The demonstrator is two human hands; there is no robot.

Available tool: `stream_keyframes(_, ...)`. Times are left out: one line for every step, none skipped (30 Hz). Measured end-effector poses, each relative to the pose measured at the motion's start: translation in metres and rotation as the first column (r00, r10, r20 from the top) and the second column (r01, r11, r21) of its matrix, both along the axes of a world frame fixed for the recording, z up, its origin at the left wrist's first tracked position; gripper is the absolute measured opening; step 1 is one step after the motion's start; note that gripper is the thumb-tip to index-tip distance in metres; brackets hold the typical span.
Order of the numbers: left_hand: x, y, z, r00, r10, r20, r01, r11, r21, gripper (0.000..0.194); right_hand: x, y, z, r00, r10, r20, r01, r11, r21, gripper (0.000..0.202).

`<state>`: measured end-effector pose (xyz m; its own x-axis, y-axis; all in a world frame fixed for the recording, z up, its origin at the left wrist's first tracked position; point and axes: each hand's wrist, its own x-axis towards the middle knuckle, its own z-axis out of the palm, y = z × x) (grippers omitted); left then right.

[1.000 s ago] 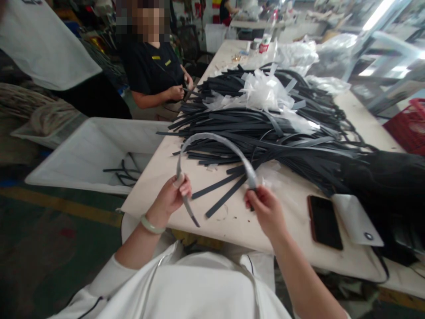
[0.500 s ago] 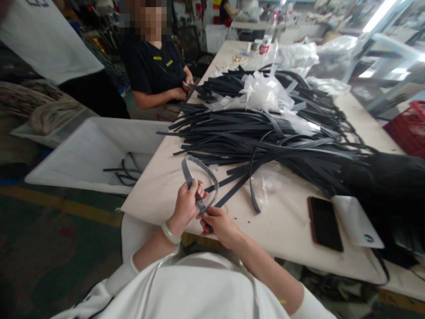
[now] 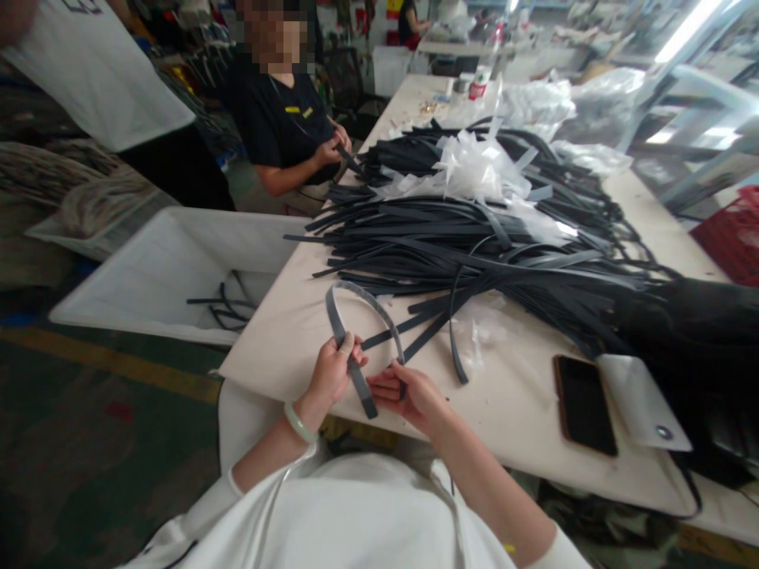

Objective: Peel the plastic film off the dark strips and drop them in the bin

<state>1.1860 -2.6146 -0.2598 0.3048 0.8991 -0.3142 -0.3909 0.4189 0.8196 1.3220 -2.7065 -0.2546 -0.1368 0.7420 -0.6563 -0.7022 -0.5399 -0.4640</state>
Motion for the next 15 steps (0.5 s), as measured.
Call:
stream_keyframes(0.0, 0.001, 0.001, 1.0, 0.011, 0.019, -0.01, 1.0, -0.015, 0.043, -0.002, -0.002, 0.0, 0.997, 0.011, 0.077, -0.012, 1.0, 0.013, 0.027)
stream_keyframes(0.001, 0.003, 0.002, 0.999, 0.032, 0.04, -0.031, 0.999, -0.032, 0.043, -0.006, -0.005, 0.001, 0.988, 0.024, 0.155, -0.03, 0.999, 0.034, 0.029)
stream_keyframes(0.002, 0.005, 0.003, 0.996, 0.067, 0.06, -0.064, 0.997, -0.051, 0.043, -0.01, -0.008, 0.002, 0.974, 0.041, 0.221, -0.053, 0.997, 0.047, 0.03)
stream_keyframes(0.004, 0.006, 0.004, 0.991, 0.111, 0.079, -0.106, 0.992, -0.067, 0.043, -0.015, -0.01, 0.003, 0.962, 0.068, 0.263, -0.084, 0.995, 0.05, 0.031)
stream_keyframes(0.005, 0.007, 0.005, 0.984, 0.155, 0.091, -0.148, 0.986, -0.078, 0.043, -0.02, -0.012, 0.004, 0.954, 0.102, 0.283, -0.12, 0.992, 0.046, 0.032)
stream_keyframes(0.008, 0.008, 0.005, 0.977, 0.187, 0.099, -0.179, 0.98, -0.083, 0.044, -0.025, -0.013, 0.005, 0.947, 0.14, 0.29, -0.157, 0.987, 0.036, 0.034)
stream_keyframes(0.009, 0.008, 0.006, 0.974, 0.202, 0.105, -0.194, 0.978, -0.083, 0.044, -0.029, -0.014, 0.005, 0.941, 0.169, 0.294, -0.185, 0.982, 0.027, 0.035)
stream_keyframes(0.011, 0.007, 0.006, 0.973, 0.203, 0.108, -0.196, 0.978, -0.079, 0.044, -0.033, -0.014, 0.004, 0.934, 0.184, 0.307, -0.2, 0.979, 0.022, 0.037)
stream_keyframes(0.012, 0.006, 0.006, 0.975, 0.197, 0.104, -0.19, 0.979, -0.077, 0.045, -0.037, -0.013, 0.003, 0.925, 0.187, 0.33, -0.205, 0.979, 0.02, 0.039)
stream_keyframes(0.012, 0.004, 0.006, 0.978, 0.189, 0.09, -0.182, 0.98, -0.082, 0.046, -0.039, -0.012, 0.001, 0.916, 0.182, 0.359, -0.204, 0.979, 0.024, 0.04)
stream_keyframes(0.011, 0.002, 0.006, 0.981, 0.18, 0.067, -0.173, 0.98, -0.098, 0.048, -0.041, -0.01, 0.0, 0.905, 0.178, 0.387, -0.205, 0.978, 0.029, 0.042)
stream_keyframes(0.01, 0.0, 0.007, 0.986, 0.161, 0.043, -0.154, 0.98, -0.123, 0.05, -0.041, -0.009, -0.002, 0.893, 0.183, 0.412, -0.215, 0.976, 0.031, 0.044)
stream_keyframes(0.007, -0.002, 0.008, 0.992, 0.122, 0.027, -0.116, 0.981, -0.156, 0.052, -0.042, -0.008, -0.002, 0.881, 0.197, 0.431, -0.234, 0.972, 0.034, 0.045)
stream_keyframes(0.004, -0.004, 0.009, 0.998, 0.056, 0.03, -0.05, 0.98, -0.191, 0.056, -0.041, -0.007, -0.001, 0.868, 0.219, 0.446, -0.263, 0.964, 0.038, 0.046)
stream_keyframes(0.001, -0.005, 0.011, 0.998, -0.035, 0.057, 0.047, 0.972, -0.229, 0.059, -0.041, -0.007, 0.0, 0.856, 0.246, 0.455, -0.295, 0.955, 0.038, 0.047)
